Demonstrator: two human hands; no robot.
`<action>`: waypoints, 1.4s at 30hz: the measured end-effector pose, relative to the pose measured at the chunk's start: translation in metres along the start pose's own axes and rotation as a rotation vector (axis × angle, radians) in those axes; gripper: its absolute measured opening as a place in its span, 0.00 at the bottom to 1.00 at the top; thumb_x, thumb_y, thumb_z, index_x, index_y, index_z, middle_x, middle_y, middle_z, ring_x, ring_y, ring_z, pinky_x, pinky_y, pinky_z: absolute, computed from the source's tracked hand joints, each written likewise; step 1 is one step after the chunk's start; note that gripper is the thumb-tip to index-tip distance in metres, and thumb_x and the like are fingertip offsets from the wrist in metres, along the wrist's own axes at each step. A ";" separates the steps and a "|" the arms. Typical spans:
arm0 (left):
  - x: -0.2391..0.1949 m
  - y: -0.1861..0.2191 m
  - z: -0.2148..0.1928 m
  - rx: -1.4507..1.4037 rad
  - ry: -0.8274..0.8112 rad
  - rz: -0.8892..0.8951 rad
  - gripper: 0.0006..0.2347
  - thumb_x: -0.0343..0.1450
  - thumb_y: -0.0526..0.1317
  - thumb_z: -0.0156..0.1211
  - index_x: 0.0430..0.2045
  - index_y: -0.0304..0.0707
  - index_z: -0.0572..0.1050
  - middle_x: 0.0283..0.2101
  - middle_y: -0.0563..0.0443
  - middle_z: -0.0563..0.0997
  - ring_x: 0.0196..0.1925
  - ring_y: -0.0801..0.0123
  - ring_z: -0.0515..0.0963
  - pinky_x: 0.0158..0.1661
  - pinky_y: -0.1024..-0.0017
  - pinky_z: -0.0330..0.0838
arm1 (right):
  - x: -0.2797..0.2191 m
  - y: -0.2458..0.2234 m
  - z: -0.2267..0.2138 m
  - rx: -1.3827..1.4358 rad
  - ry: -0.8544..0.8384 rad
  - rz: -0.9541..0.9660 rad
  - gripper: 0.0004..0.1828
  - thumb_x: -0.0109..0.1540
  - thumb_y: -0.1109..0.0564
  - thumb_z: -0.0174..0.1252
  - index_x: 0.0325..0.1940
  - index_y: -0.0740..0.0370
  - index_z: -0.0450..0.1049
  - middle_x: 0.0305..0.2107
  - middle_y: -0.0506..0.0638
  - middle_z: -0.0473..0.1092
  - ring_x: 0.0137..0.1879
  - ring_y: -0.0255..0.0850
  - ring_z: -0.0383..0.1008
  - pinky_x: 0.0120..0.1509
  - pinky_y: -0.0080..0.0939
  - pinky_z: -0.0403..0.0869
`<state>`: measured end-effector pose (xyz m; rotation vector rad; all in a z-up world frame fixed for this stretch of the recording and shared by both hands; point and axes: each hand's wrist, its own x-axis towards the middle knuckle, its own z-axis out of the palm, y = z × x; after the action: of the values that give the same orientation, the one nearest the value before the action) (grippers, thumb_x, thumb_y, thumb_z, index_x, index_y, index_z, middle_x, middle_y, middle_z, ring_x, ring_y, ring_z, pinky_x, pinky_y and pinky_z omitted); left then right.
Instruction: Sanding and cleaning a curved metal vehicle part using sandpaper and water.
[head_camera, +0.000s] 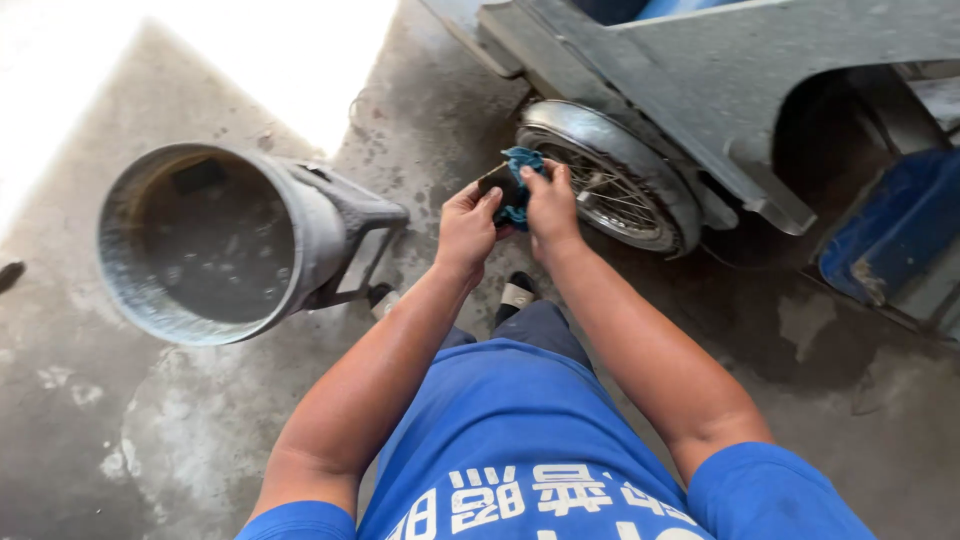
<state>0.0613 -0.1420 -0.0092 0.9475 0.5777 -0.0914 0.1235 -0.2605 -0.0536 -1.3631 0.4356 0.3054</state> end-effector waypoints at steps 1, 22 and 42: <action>0.002 -0.013 0.017 0.003 -0.004 -0.012 0.09 0.77 0.37 0.55 0.47 0.37 0.80 0.39 0.55 0.82 0.35 0.77 0.79 0.33 0.74 0.78 | 0.004 -0.013 -0.026 0.001 0.012 0.005 0.14 0.65 0.56 0.58 0.54 0.58 0.69 0.45 0.49 0.72 0.52 0.39 0.72 0.57 0.42 0.72; 0.099 -0.094 0.109 0.117 0.193 -0.108 0.09 0.75 0.39 0.57 0.46 0.40 0.80 0.37 0.57 0.83 0.35 0.76 0.82 0.31 0.72 0.77 | 0.180 -0.072 -0.230 -0.904 -0.193 -0.370 0.11 0.68 0.57 0.60 0.55 0.59 0.74 0.46 0.51 0.76 0.52 0.43 0.76 0.58 0.43 0.72; 0.075 -0.377 0.181 -0.040 0.824 0.066 0.11 0.72 0.33 0.64 0.48 0.34 0.81 0.41 0.49 0.86 0.40 0.71 0.84 0.41 0.72 0.78 | 0.256 0.030 -0.342 -1.599 -0.956 -0.921 0.27 0.71 0.51 0.56 0.75 0.50 0.67 0.78 0.58 0.49 0.82 0.64 0.45 0.82 0.68 0.49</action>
<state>0.0815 -0.4945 -0.2457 0.9472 1.2972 0.3884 0.2941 -0.6012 -0.2499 -2.4575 -1.5537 0.4896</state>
